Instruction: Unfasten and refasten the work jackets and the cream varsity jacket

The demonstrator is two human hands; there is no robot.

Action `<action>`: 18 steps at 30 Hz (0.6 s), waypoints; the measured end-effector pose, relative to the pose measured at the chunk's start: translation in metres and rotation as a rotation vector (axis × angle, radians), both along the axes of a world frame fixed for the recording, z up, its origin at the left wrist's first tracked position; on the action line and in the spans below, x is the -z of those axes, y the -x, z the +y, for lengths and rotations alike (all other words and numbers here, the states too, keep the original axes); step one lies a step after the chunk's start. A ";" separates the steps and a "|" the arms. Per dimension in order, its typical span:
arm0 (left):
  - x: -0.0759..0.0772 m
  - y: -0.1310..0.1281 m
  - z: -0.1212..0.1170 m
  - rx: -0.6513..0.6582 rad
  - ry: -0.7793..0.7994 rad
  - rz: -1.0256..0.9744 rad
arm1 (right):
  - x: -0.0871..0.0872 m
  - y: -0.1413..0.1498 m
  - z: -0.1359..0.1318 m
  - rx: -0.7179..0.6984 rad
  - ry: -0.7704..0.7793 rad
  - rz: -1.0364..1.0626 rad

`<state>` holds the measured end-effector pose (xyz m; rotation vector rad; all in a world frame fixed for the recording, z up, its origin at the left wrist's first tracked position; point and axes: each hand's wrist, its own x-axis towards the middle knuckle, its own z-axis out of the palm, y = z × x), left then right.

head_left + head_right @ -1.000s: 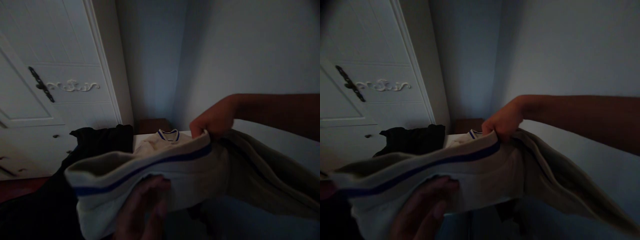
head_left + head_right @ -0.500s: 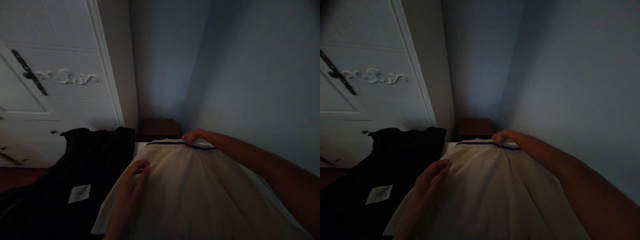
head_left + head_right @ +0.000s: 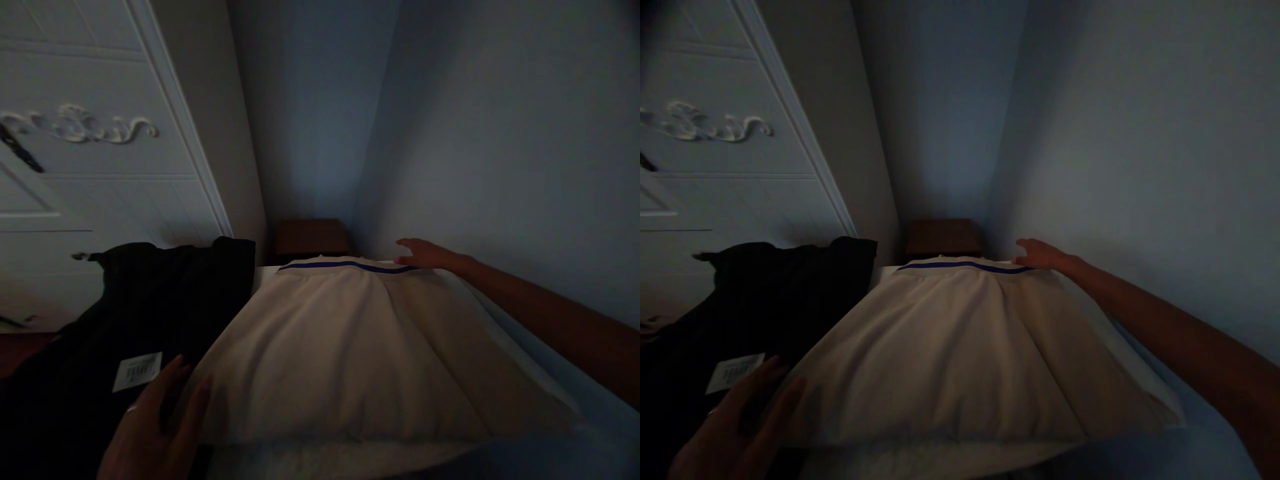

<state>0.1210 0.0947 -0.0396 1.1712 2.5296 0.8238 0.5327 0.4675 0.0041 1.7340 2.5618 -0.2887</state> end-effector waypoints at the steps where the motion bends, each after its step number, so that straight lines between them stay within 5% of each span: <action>1: 0.001 0.004 -0.001 -0.003 0.024 -0.043 | 0.001 -0.014 -0.004 0.083 0.015 -0.010; 7: -0.016 0.004 0.010 0.006 0.073 -0.079 | 0.008 -0.069 -0.038 0.384 0.371 0.321; 13: -0.025 -0.001 -0.002 0.049 0.056 -0.130 | 0.011 -0.084 -0.041 0.399 0.240 0.700; 18: -0.021 0.005 -0.004 0.197 0.155 -0.021 | 0.031 -0.081 -0.029 0.478 0.031 0.498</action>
